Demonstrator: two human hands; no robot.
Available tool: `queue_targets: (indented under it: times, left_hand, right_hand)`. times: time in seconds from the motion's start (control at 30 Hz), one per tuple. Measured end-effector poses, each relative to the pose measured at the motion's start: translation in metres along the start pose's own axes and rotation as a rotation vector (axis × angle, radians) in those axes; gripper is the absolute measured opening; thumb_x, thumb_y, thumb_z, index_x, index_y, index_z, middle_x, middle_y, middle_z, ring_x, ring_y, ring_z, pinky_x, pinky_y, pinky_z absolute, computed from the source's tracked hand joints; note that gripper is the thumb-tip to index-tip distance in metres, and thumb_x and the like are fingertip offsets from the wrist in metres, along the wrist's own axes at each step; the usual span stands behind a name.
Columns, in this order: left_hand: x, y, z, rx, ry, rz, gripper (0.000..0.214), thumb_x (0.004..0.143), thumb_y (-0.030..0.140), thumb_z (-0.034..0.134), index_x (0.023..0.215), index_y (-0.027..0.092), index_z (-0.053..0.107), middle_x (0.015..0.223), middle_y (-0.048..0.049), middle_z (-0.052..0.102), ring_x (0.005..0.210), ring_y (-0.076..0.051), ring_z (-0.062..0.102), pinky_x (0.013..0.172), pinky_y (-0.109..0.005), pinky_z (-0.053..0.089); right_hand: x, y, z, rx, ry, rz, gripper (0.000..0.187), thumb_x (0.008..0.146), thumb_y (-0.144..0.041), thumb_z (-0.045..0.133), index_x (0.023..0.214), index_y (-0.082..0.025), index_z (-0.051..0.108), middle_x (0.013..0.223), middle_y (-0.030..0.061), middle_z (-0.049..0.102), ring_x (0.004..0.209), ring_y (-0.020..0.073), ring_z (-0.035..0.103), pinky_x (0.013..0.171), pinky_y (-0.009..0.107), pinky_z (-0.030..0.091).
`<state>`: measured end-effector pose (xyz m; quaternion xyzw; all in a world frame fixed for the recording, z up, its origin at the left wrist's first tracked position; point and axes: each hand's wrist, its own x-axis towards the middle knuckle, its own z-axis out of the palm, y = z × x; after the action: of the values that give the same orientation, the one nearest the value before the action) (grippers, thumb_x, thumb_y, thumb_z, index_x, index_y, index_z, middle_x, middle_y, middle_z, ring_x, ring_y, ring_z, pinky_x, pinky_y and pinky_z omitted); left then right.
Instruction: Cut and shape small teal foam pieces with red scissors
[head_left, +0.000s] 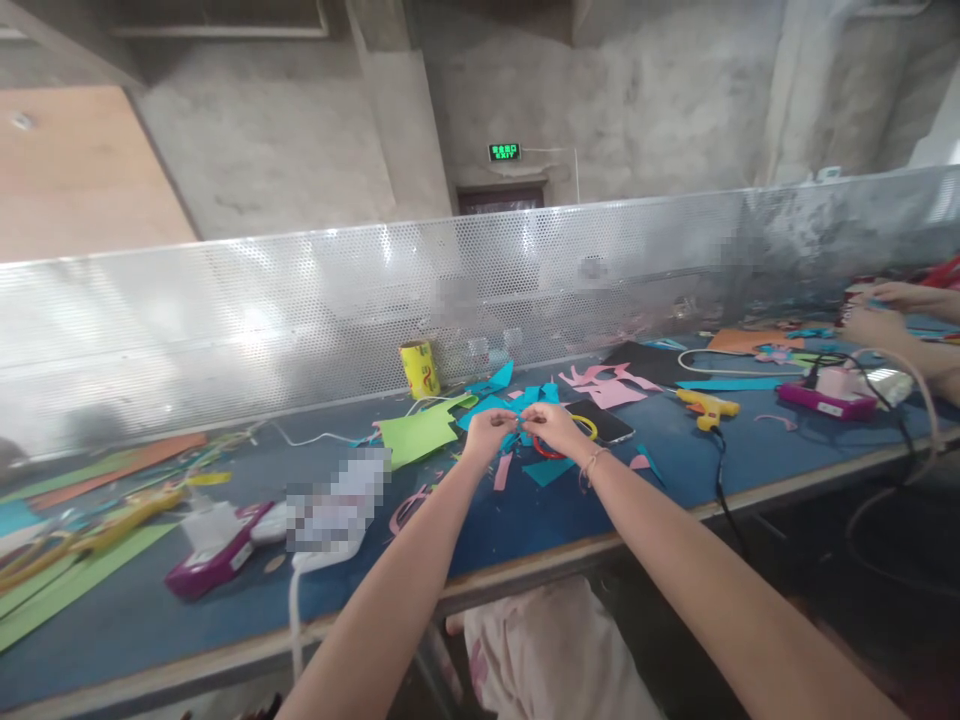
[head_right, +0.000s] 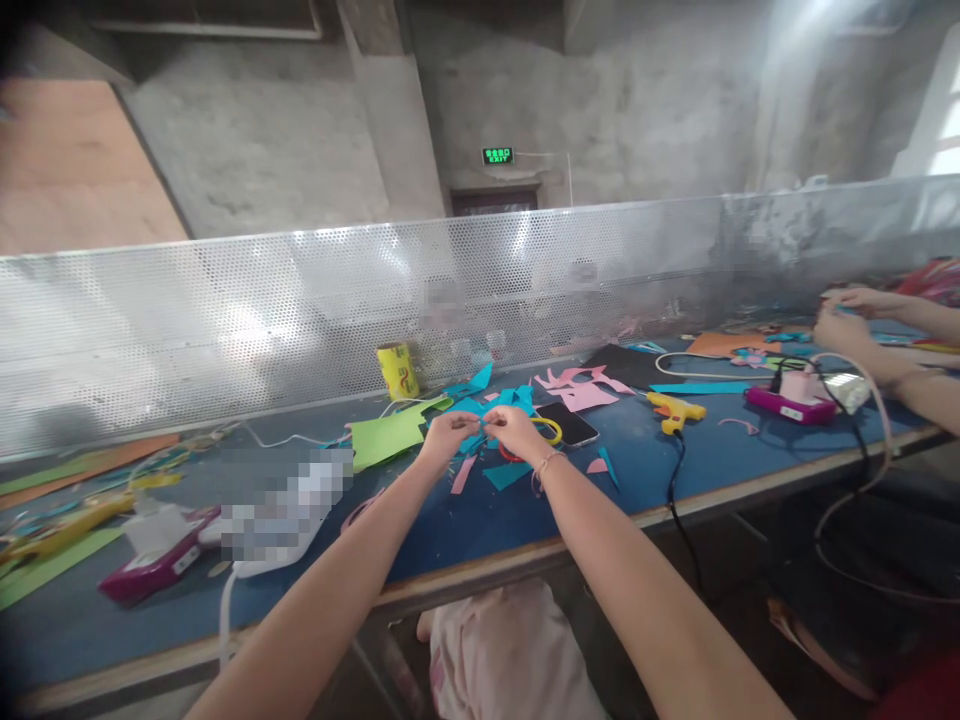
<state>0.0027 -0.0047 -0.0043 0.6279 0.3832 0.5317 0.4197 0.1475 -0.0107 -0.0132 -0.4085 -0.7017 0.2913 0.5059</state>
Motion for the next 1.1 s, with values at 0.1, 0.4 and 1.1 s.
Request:
queue_targets:
  times: [0.1, 0.4, 1.1]
  left_hand:
    - [0.0, 0.001, 0.0, 0.021, 0.001, 0.013, 0.013, 0.051, 0.019, 0.066, 0.062, 0.013, 0.061, 0.057, -0.0031, 0.062, 0.056, -0.014, 0.058, 0.059, -0.027, 0.045]
    - [0.001, 0.005, -0.003, 0.188, 0.004, 0.059, 0.022, 0.049, 0.034, 0.068, 0.059, 0.015, 0.063, 0.058, -0.0045, 0.063, 0.06, -0.018, 0.059, 0.057, -0.027, 0.043]
    - [-0.001, 0.009, -0.004, 0.197, 0.011, -0.002, 0.04, 0.043, 0.051, 0.066, 0.061, 0.015, 0.062, 0.057, -0.0036, 0.061, 0.054, -0.014, 0.052, 0.051, -0.024, 0.039]
  right_hand:
    - [0.001, 0.004, 0.0, 0.001, -0.003, 0.004, 0.01, 0.065, -0.015, 0.055, 0.075, -0.014, 0.056, 0.067, 0.002, 0.061, 0.059, 0.0118, 0.057, 0.06, 0.026, 0.046]
    - [0.0, -0.002, 0.005, 0.001, 0.016, 0.037, 0.008, 0.064, -0.011, 0.054, 0.071, -0.016, 0.053, 0.064, -0.0005, 0.058, 0.06, 0.0112, 0.056, 0.059, 0.024, 0.045]
    - [-0.001, -0.007, 0.007, -0.064, 0.051, 0.043, 0.019, 0.063, -0.016, 0.059, 0.08, -0.018, 0.05, 0.067, -0.0029, 0.05, 0.064, 0.0105, 0.052, 0.061, 0.024, 0.044]
